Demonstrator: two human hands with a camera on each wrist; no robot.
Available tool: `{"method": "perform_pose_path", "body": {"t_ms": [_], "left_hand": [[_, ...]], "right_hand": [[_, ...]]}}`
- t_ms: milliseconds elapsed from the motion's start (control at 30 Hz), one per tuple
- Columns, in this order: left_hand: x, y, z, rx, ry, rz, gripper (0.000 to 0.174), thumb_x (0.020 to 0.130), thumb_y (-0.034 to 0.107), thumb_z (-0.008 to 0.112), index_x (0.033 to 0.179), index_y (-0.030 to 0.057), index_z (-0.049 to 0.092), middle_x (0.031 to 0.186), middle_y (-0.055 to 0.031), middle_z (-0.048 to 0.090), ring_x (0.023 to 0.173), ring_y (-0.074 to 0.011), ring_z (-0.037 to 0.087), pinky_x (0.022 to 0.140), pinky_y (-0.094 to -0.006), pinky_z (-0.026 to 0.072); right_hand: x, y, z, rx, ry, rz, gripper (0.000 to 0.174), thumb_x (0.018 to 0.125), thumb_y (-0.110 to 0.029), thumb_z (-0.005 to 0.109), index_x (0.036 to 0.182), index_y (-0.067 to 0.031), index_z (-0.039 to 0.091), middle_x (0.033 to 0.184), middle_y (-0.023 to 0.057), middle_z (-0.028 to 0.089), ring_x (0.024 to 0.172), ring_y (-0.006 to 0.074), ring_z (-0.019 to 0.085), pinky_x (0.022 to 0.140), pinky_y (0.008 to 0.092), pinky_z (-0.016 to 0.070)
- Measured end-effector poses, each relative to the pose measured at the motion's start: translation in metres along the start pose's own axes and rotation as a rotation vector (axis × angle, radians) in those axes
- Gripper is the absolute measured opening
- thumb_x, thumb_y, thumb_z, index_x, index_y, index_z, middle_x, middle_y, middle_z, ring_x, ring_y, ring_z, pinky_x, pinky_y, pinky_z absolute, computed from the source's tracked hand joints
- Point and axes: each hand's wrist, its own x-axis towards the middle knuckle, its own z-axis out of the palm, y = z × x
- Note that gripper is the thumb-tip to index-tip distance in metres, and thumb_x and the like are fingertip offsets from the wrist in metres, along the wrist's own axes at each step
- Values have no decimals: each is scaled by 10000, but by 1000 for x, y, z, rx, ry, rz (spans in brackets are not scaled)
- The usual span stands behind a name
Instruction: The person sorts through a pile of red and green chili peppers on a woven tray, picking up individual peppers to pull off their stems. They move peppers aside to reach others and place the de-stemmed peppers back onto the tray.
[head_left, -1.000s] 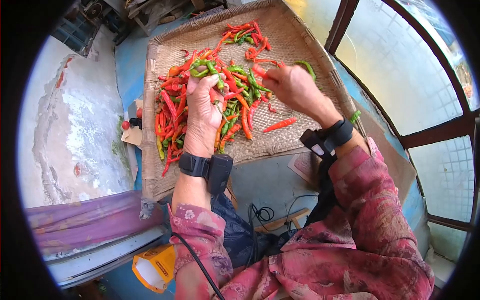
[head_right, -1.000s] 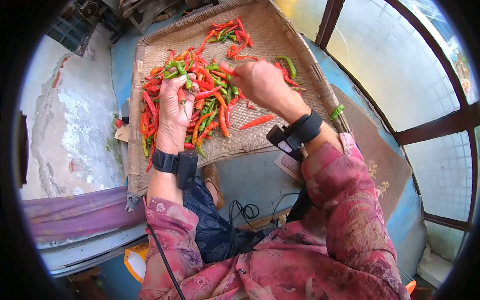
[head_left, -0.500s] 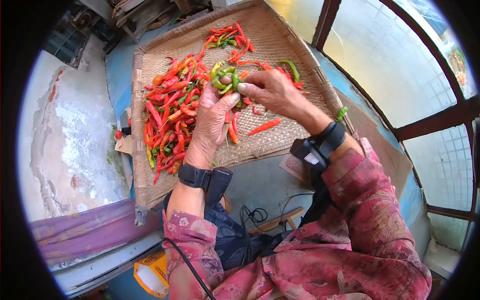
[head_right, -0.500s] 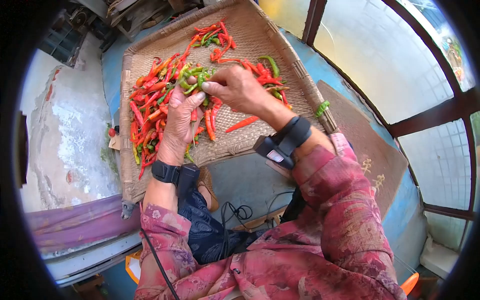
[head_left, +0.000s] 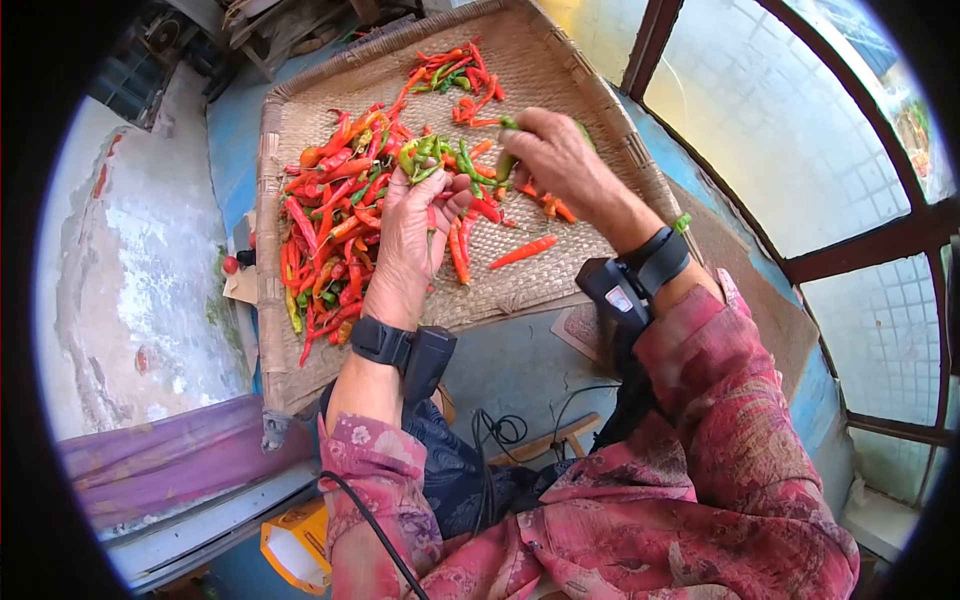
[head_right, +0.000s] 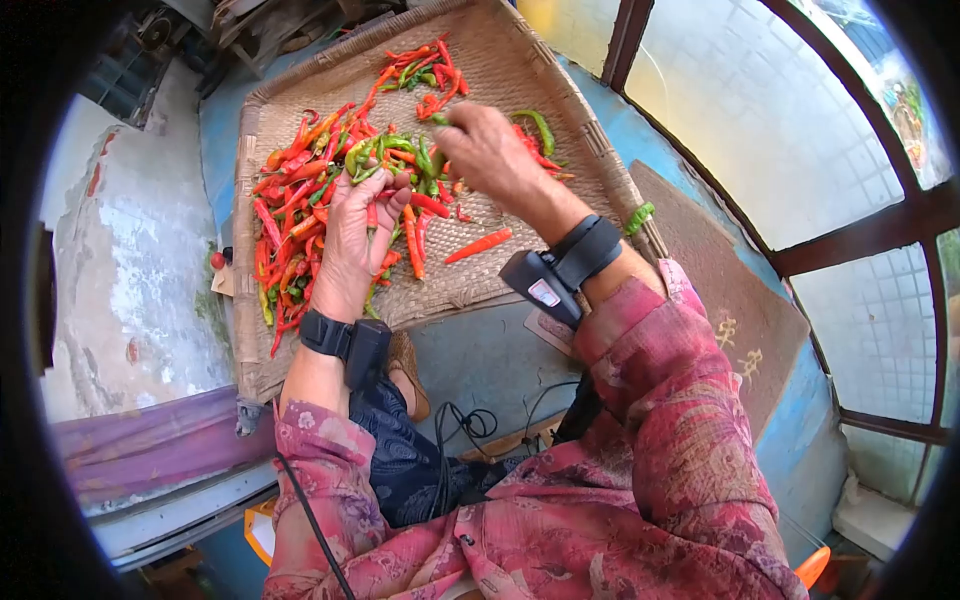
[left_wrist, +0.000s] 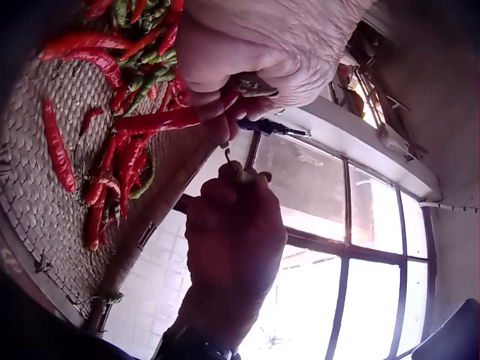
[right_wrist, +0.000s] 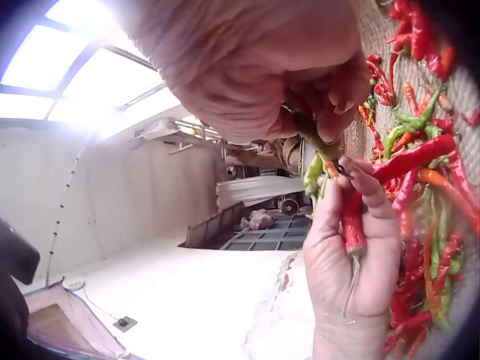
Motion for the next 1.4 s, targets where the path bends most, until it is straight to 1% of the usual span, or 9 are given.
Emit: {"method": "perform_pose_path", "body": {"t_ms": [33, 167, 467, 600, 733, 933, 1133, 1267, 1400], "left_hand": [[-1, 2, 2, -11, 19, 6, 177, 845, 18, 520, 1007, 87, 502, 910, -59, 568, 783, -171, 610, 676, -282, 538], [-6, 6, 8, 52, -16, -15, 181, 840, 33, 530, 1012, 82, 504, 874, -51, 566, 766, -156, 606, 625, -261, 524], [-17, 3, 30, 267, -117, -178, 209, 840, 63, 530, 1047, 83, 507, 879, -31, 572, 737, -131, 594, 607, -231, 507], [-15, 3, 23, 171, -158, -184, 161, 838, 70, 531, 997, 91, 512, 831, -36, 568, 725, -130, 592, 590, -219, 487], [-13, 1, 18, 79, -194, -191, 124, 852, 88, 526, 973, 113, 539, 813, -30, 565, 722, -128, 585, 588, -211, 470], [-14, 2, 18, 353, -160, -145, 139, 878, 145, 523, 999, 88, 560, 781, -25, 568, 701, -110, 582, 567, -198, 468], [-17, -7, 23, 1009, -164, -41, 188, 882, 184, 521, 933, 8, 563, 714, -23, 574, 618, -65, 553, 524, -196, 454], [-15, -10, 20, 1061, -189, -15, 186, 882, 158, 510, 977, 4, 549, 724, -27, 573, 626, -82, 559, 526, -201, 456], [-10, 0, 16, 475, -70, -113, 295, 893, 143, 492, 1159, 22, 457, 791, -38, 560, 696, -109, 567, 553, -199, 457]], "right_hand": [[4, 7, -8, -337, 62, -345, 256, 874, -212, 465, 809, 19, 553, 676, 58, 589, 546, 88, 528, 441, 238, 418], [10, 29, -27, -830, 343, -203, 270, 794, -146, 569, 1030, -16, 579, 718, 111, 582, 576, 206, 553, 592, 303, 483], [-5, 4, 11, -508, -5, -521, 251, 710, -14, 598, 958, -40, 574, 892, 149, 571, 822, 348, 580, 694, 389, 483], [2, -3, 1, 79, 70, 1, 151, 857, -111, 529, 953, 1, 558, 677, -7, 525, 585, 54, 493, 514, 194, 422], [10, 10, -19, 80, 183, 68, 199, 862, -117, 503, 976, 37, 556, 676, 2, 510, 567, 52, 484, 491, 184, 407], [14, 37, -35, -807, 477, -289, 263, 797, -220, 574, 915, 13, 606, 699, 211, 587, 644, 339, 574, 625, 393, 475], [-8, -3, 13, -339, -101, -175, 366, 824, -325, 583, 752, 33, 617, 608, 186, 560, 519, 269, 571, 517, 388, 450], [-1, 13, 23, -373, 59, -340, 329, 871, -276, 546, 739, 23, 590, 597, 72, 547, 543, 116, 529, 491, 308, 433], [8, -1, -7, 166, 154, 89, 237, 890, -221, 513, 814, -5, 577, 648, 5, 546, 517, 47, 490, 448, 192, 399]]}}
